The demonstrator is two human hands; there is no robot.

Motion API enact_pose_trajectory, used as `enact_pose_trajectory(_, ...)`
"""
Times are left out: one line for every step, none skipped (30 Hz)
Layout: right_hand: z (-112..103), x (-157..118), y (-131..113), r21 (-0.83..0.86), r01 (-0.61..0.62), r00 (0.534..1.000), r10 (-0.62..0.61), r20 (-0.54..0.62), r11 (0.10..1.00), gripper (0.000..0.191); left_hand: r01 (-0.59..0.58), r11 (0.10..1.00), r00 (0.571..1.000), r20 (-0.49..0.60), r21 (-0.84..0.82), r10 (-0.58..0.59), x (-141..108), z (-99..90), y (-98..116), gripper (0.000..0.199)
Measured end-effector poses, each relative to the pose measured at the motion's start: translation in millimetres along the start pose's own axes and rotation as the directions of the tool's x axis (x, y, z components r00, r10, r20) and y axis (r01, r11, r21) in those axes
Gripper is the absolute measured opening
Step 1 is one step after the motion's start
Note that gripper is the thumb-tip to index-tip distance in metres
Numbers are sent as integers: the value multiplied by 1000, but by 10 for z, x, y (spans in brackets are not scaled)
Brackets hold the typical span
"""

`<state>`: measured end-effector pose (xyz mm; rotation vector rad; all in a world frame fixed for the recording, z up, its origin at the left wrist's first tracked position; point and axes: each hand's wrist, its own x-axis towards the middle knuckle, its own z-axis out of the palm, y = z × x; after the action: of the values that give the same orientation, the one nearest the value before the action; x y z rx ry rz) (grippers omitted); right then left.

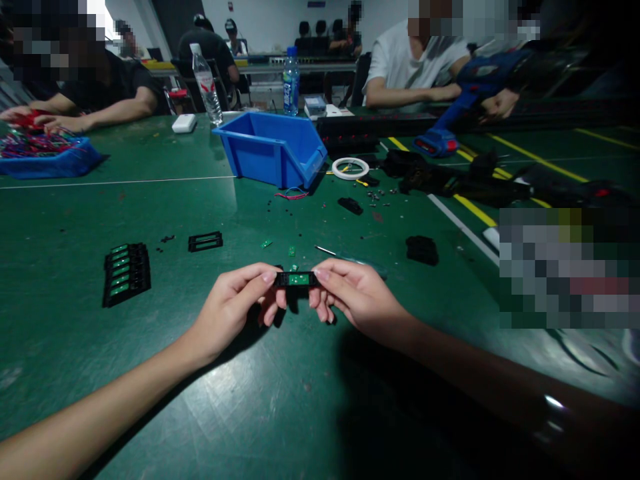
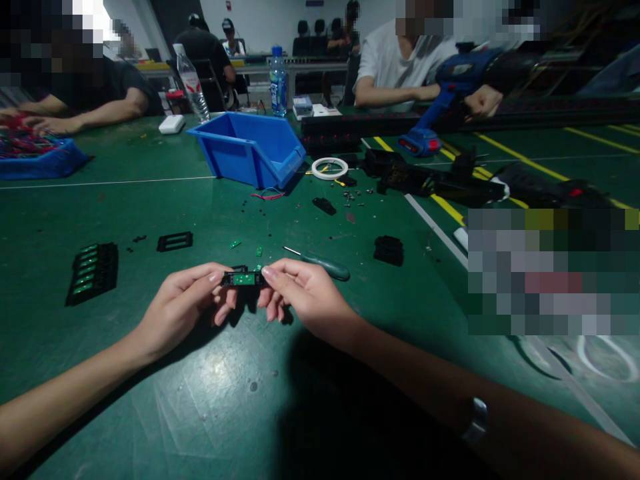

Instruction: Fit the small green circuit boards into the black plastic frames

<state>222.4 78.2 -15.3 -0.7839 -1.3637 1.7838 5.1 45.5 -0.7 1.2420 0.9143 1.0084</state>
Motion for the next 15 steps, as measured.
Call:
enact_pose_trajectory(1, -1, -3, -1, 5, 1000, -5, 0, 1000, 29, 0, 1000, 1000, 2, 0, 0, -2, -3, -2, 28)
enact_pose_trajectory(2, -2, -6, 0, 8, 1000, -8, -1, 1000, 30, 1, 1000, 1000, 3, 1, -1, -4, -7, -5, 29)
enact_pose_trajectory(3, -3, -9, 1, 10, 1000, -10, 0, 1000, 30, 3, 1000, 1000, 3, 2, -3, -6, -12, -10, 29)
enact_pose_trajectory(4, -5, -11, 3, 9, 1000, -9, 3, 1000, 30, 6, 1000, 1000, 2, 3, -6, -7, -18, -15, 30)
enact_pose_trajectory(4, -6, -13, 6, 8, 1000, -8, 6, 1000, 29, 9, 1000, 1000, -1, 3, -9, -6, -23, -19, 30)
enact_pose_trajectory(4, -8, -15, 10, 7, 1000, -7, 7, 1000, 29, 12, 1000, 1000, -2, 2, -12, -5, -26, -22, 30)
enact_pose_trajectory(5, -10, -16, 9, 5, 1000, -5, 9, 1000, 29, 12, 1000, 1000, -2, 0, -12, -2, -28, -24, 31)
enact_pose_trajectory(5, -12, -17, 8, 4, 1000, -4, 10, 1000, 29, 11, 1000, 1000, 0, -2, -11, 2, -28, -25, 31)
enact_pose_trajectory(4, -13, -17, 7, 3, 1000, -3, 8, 1000, 29, 8, 1000, 1000, 2, -5, -8, 5, -27, -23, 30)
enact_pose_trajectory(4, -15, -18, 7, 1, 1000, -1, 6, 1000, 29, 7, 1000, 1000, 2, -8, -7, 8, -24, -20, 30)
enact_pose_trajectory(4, -17, -18, 7, 0, 1000, 0, 6, 1000, 30, 7, 1000, 1000, 2, -10, -7, 9, -21, -16, 31)
enact_pose_trajectory(4, -18, -18, 7, -1, 1000, 1, 6, 1000, 30, 8, 1000, 1000, 2, -8, -8, 9, -17, -11, 31)
enact_pose_trajectory(4, -19, -17, 8, -1, 1000, 1, 7, 1000, 30, 11, 1000, 1000, 1, -6, -11, 7, -14, -6, 30)
enact_pose_trajectory(3, -20, -16, 7, 0, 1000, 0, 8, 1000, 30, 15, 1000, 1000, -2, -3, -15, 4, -11, -1, 30)
enact_pose_trajectory(3, -20, -15, 4, 1, 1000, -1, 9, 1000, 30, 17, 1000, 1000, -4, 0, -17, 1, -9, 3, 30)
